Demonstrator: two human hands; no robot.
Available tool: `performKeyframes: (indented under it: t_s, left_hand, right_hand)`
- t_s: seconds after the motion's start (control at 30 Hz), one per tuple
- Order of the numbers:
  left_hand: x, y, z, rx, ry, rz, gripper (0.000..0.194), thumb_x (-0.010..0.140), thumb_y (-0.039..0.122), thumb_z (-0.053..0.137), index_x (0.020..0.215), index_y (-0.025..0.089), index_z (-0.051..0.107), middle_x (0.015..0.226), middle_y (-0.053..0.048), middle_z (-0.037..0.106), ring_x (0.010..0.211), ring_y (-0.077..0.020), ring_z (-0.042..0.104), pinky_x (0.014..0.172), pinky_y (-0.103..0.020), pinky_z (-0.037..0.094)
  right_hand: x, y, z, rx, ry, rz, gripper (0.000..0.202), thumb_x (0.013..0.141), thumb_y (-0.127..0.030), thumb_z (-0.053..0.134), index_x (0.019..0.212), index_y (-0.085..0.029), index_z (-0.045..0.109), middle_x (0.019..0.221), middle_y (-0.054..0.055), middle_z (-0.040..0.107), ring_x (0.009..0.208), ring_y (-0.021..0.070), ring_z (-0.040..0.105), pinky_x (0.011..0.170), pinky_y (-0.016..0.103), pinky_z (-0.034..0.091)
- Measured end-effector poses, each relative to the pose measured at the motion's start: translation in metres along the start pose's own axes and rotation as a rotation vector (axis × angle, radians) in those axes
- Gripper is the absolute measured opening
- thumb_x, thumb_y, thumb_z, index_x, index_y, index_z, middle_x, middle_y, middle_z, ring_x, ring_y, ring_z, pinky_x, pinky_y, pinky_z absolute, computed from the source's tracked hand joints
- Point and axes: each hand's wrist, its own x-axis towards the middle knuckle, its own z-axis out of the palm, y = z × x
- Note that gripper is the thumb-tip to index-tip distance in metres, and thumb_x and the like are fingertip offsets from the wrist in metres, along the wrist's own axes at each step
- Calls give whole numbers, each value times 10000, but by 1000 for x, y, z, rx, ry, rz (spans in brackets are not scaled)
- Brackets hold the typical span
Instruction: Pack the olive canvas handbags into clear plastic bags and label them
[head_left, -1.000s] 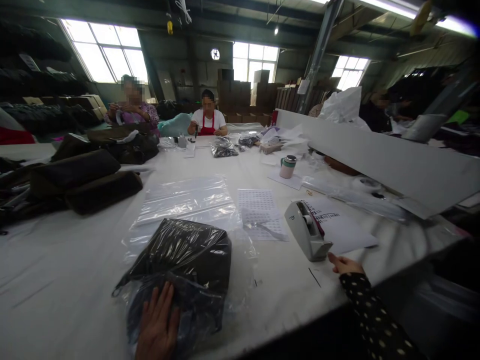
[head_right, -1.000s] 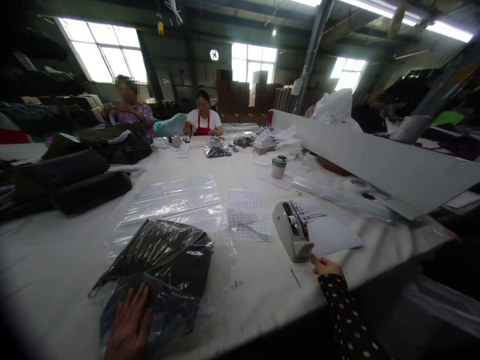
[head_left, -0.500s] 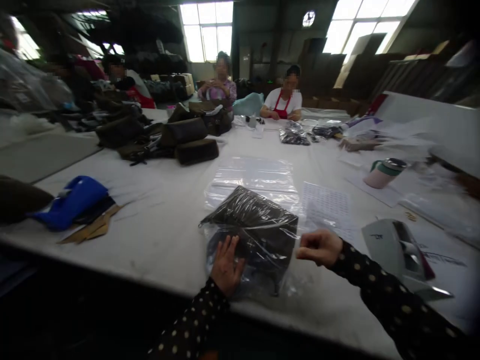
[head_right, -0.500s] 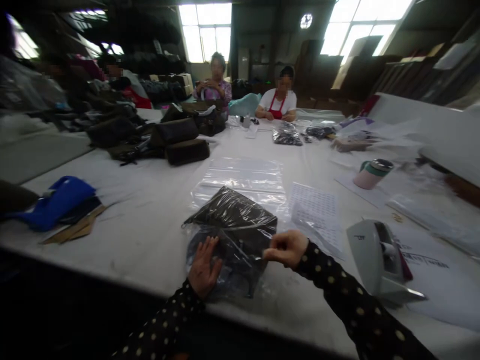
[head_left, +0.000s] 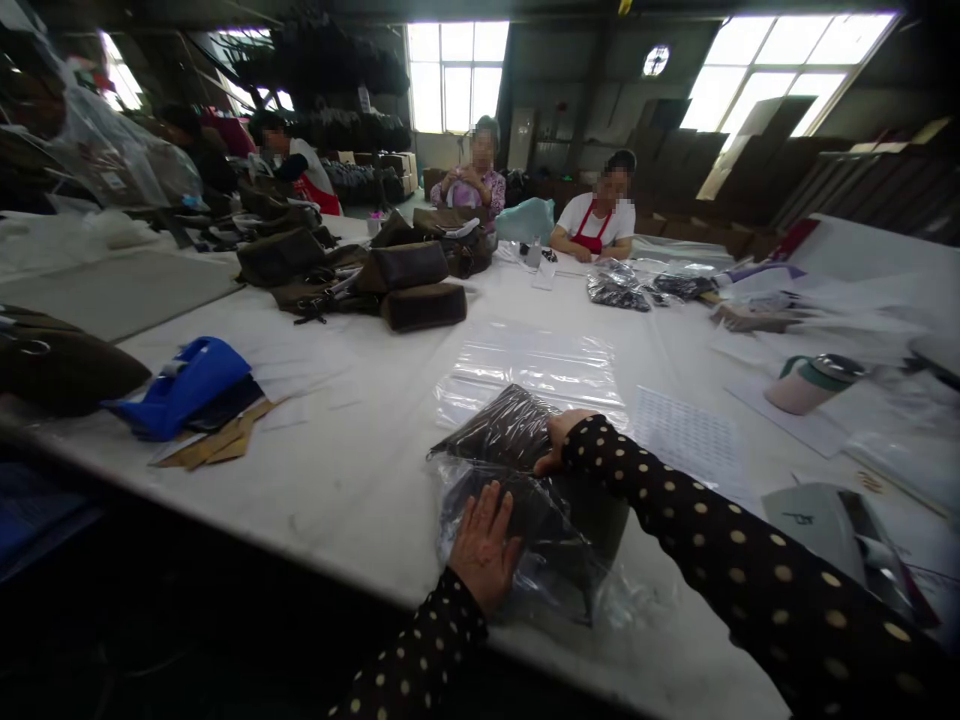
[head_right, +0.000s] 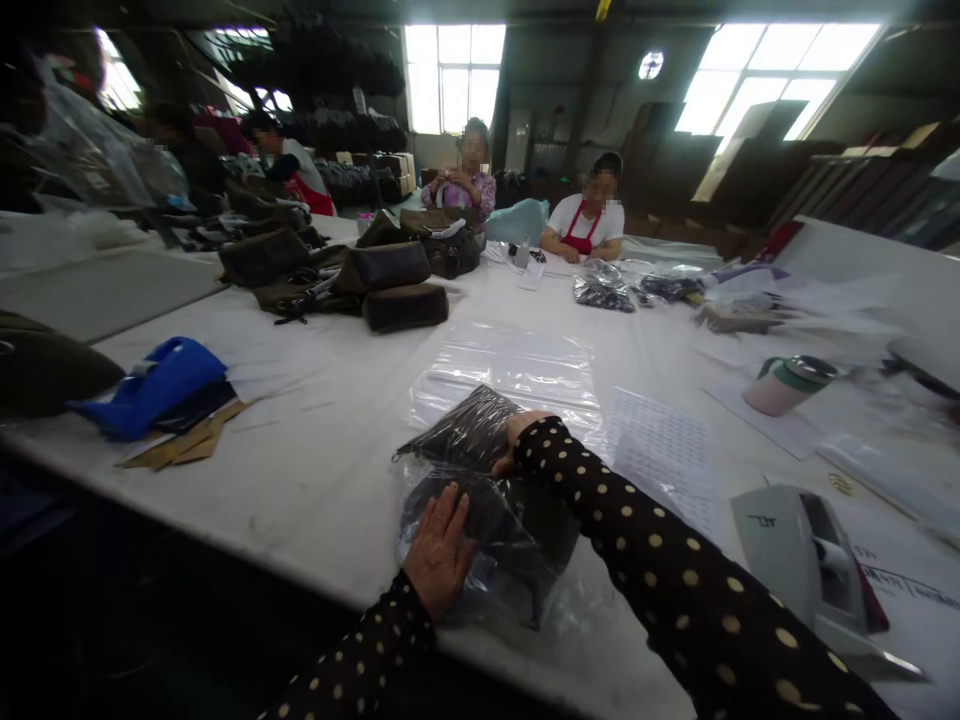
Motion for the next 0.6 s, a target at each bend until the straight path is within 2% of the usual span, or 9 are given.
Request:
performKeyframes:
  t_s: [0.1,0.17,0.23,0.27,0.33,0.4,0.47,0.53,0.6]
  left_hand:
    - [1,0,-5,2,-14,19,497,882,239,423,1366,158,340,1449,-136,318,1357,-293,216,1053,-488,292]
    - [-5,-3,-15,-54,85,-39,442,869,250,449,1304,176,430,1440,-121,328,1356,-308,201,1062,-493,277]
    - [-16,-11,-27,-173,221,-227,402,848,297,489,1236,191,483,1411,-117,353,1324,-316,258,1064,-495,275]
    - [-22,-19,-33,-269,278,-382,402,835,333,506,1212,193,487,1378,-120,383,1282,-315,326,1052,-496,295]
    - [-27,-37,-44,-586,302,-814,462,807,427,511,1206,202,454,1292,-116,445,1138,-303,478,929,-490,426]
    - [-20,-56,-55,-975,184,-1279,408,798,455,475,1118,201,481,1123,-102,538,910,-261,591,738,-451,513]
    - [-3,-64,-68,-1302,-26,-1545,324,790,413,477,1026,194,512,1007,-83,580,764,-218,608,616,-387,519]
    - [16,-58,-84,-1558,-191,-1601,284,788,366,487,996,180,537,959,-75,603,677,-172,595,539,-309,495]
    - [29,-40,-97,-1745,-248,-1548,290,797,348,488,1013,169,560,924,-65,622,566,-118,547,468,-244,447]
  right_hand:
    - [-15,14,-39,-169,6,147,453,432,-524,799,451,-200,484,466,15,481,634,237,562,630,403,451]
    - [-52,9,-50,-219,58,125,334,589,-487,735,679,-196,599,654,56,599,743,253,571,677,407,457]
    - [-108,-8,-36,-221,143,-107,240,732,-352,639,922,-207,611,857,69,638,841,235,562,734,376,462]
    - [-138,-19,-19,-206,171,-317,192,783,-285,574,957,-208,606,871,63,640,821,210,563,743,357,466]
    - [-189,-41,30,-206,279,-539,234,831,-247,489,1035,-227,601,945,52,651,911,203,566,808,343,468]
    - [-215,-52,82,-231,516,-589,250,850,-326,460,1051,-284,602,1054,7,648,1060,217,526,929,379,432]
    - [-215,-50,114,-288,639,-541,252,841,-366,471,1058,-331,593,1116,-27,634,1116,218,502,959,408,426]
    - [-204,-42,117,-305,736,-467,207,828,-337,508,1014,-335,599,1069,-30,655,1106,212,518,959,421,432]
    - [-192,-36,97,-275,779,-435,143,821,-263,536,941,-294,607,963,-18,682,1062,208,552,962,421,432]
